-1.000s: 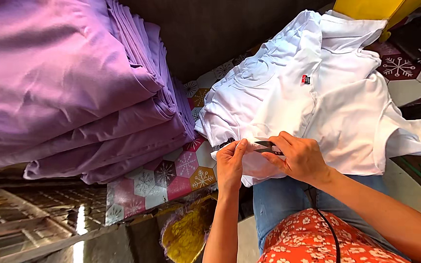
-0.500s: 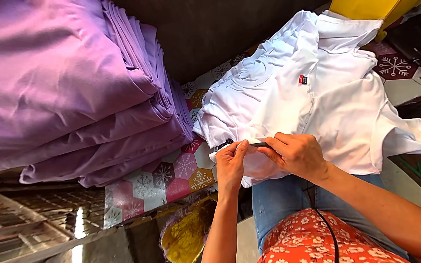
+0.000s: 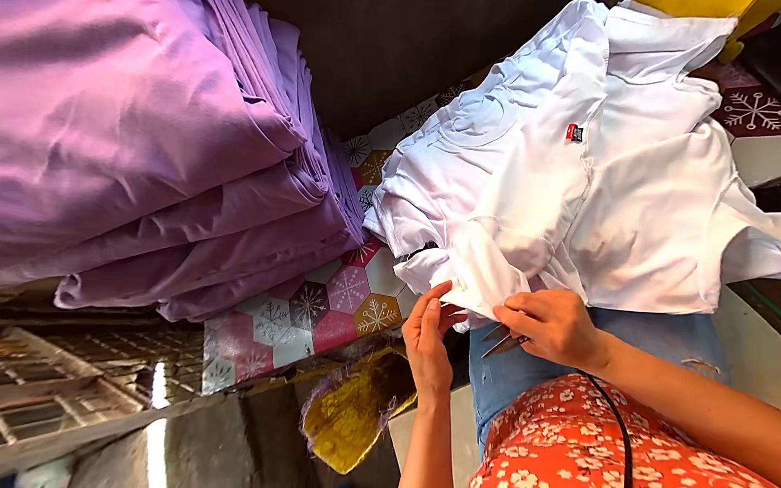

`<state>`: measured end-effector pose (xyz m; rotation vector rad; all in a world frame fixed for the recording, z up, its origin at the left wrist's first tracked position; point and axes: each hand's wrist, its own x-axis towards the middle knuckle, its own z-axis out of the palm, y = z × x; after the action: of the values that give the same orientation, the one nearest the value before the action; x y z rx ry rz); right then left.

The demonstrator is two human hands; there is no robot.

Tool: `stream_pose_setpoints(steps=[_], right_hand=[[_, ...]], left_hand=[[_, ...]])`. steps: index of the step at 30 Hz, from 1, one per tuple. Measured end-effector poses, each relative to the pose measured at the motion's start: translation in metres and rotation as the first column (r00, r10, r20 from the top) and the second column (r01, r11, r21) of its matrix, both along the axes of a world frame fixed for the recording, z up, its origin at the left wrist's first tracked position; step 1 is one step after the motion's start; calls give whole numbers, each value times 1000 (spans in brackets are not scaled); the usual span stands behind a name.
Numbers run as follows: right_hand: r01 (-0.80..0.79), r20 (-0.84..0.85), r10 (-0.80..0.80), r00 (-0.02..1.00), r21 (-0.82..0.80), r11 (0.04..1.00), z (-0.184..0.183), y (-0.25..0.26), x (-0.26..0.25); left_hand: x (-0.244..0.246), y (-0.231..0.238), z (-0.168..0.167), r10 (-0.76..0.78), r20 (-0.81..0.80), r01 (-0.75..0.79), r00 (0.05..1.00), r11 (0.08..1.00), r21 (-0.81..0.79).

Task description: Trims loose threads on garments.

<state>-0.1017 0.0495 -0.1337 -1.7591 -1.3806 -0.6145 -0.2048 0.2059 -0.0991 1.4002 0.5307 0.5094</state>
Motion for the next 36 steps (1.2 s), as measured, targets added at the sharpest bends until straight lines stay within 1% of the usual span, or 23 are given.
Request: stream_pose_setpoints(steps=[2, 4, 6, 10, 12, 14, 15, 16, 17, 19, 20, 22, 23, 24, 25, 26, 27, 28, 29, 30, 31, 32, 36], right_hand=[[-69, -99, 66, 993, -24, 997, -6, 2, -6], [-103, -371, 101, 923, 14, 995, -2, 3, -10], [-39, -563, 73, 823, 71, 997, 9, 9, -11], [37, -642, -62, 764, -52, 998, 17, 28, -11], [10, -742, -64, 668, -77, 997, 22, 31, -10], [-40, -849, -51, 526, -85, 996, 33, 28, -6], [-51, -867, -43, 497, -79, 996, 37, 27, -5], [-48, -848, -37, 529, -74, 996, 40, 27, -5], [-39, -789, -30, 614, -69, 997, 40, 27, -6], [-39, -580, -9, 814, -69, 997, 39, 29, -8], [-44, -467, 1, 884, -81, 996, 39, 32, -10], [-56, -320, 27, 947, -79, 995, 39, 37, -11], [-73, -336, 47, 941, -67, 995, 38, 38, -10], [-107, -433, 76, 898, -48, 993, 39, 38, -8], [-160, -602, 118, 790, -16, 987, 40, 36, -7], [-211, -783, 167, 599, 47, 976, 43, 34, -7], [-242, -910, 197, 366, 111, 964, 47, 31, -6], [-270, -966, 209, 154, 162, 949, 49, 29, -5], [-315, -979, 204, -5, 196, 929, 49, 26, -4], [-362, -976, 178, -121, 211, 908, 48, 24, -4], [-406, -971, 129, -200, 202, 891, 46, 23, -5], [-444, -968, 76, -238, 178, 878, 45, 23, -5], [-530, -945, -69, -321, 119, 840, 43, 27, -1]], left_hand=[[3, -9, -4, 87, 44, -80, 995, 986, -146], [6, -16, -8, 178, 92, -162, 980, 974, -158], [6, -19, -8, 205, 128, -185, 970, 971, -153], [6, -21, -6, 205, 180, -180, 962, 973, -145], [6, -20, -8, 184, 204, -169, 962, 982, -89], [5, -18, -11, 169, 217, -174, 962, 985, 7], [4, -17, -13, 156, 218, -176, 963, 982, 71], [2, -16, -15, 142, 224, -175, 964, 976, 132], [1, -16, -17, 125, 233, -169, 965, 969, 181], [0, -17, -19, 98, 249, -162, 964, 954, 251], [-1, -17, -20, 107, 255, -180, 961, 942, 284], [1, -14, -24, 150, 279, -247, 948, 902, 354], [3, -12, -25, 166, 298, -272, 940, 892, 360], [4, -11, -27, 176, 306, -284, 936, 891, 353], [4, -10, -28, 182, 300, -283, 936, 898, 338], [4, -10, -28, 192, 284, -279, 940, 909, 309], [4, -10, -27, 206, 265, -279, 942, 920, 276], [5, -10, -26, 226, 247, -288, 942, 924, 253], [4, -11, -26, 243, 237, -297, 941, 926, 231], [4, -12, -25, 254, 237, -304, 938, 930, 207], [4, -13, -25, 258, 239, -305, 936, 933, 189], [3, -14, -24, 258, 242, -304, 935, 937, 175], [2, -18, -20, 249, 240, -292, 938, 942, 166]])
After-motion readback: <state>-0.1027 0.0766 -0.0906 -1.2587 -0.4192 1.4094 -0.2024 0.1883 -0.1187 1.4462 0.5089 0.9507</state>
